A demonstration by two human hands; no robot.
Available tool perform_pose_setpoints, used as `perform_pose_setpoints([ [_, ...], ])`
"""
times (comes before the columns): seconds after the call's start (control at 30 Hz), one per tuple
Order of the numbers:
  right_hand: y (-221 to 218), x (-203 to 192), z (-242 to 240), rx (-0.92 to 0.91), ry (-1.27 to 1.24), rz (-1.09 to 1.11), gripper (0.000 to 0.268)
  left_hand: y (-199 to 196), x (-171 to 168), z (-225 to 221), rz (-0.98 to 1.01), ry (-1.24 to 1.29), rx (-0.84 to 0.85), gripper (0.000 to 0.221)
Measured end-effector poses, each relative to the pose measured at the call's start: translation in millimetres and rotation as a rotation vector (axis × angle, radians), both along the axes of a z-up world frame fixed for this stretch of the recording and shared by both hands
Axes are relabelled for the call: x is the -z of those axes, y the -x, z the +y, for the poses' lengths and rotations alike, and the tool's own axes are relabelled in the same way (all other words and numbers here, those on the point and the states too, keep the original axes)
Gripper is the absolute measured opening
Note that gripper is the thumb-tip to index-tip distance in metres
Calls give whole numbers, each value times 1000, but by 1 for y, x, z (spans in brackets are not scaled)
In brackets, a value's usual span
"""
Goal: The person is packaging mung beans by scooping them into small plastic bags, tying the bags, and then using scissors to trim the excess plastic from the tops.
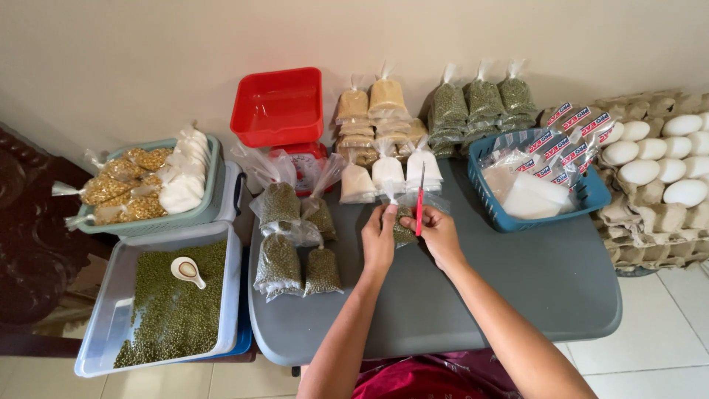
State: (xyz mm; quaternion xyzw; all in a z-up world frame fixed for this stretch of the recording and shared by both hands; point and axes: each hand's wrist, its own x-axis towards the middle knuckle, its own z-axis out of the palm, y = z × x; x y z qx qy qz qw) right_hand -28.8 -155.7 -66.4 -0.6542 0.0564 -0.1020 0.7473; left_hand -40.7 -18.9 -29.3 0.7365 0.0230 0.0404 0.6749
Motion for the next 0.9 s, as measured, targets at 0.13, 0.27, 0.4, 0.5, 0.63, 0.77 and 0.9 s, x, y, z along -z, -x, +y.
perform_pose_setpoints([
  [0.13,5,-10,4,0,-19,-23,23,-4,5,1,-43,-42,28,46],
  [0.27,13,-24,8,-60,23,-17,38,-6,9,2,-62,-86,-37,41],
  [0.4,16,-30,8,-65,35,26,38,-4,5,1,-54,-120,-59,38],
  [0.5,18,-35,8,-58,20,33,38,-6,9,-1,-52,-127,-68,39],
  [0.63,15,-32,9,-41,14,24,36,-7,8,0,-72,-104,-66,36],
  [0.77,14,-29,9,-40,16,28,34,-8,12,0,-65,-70,-51,36],
  [0.9,11,-28,6,-67,-25,27,35,-7,7,1,-34,-19,-44,35],
])
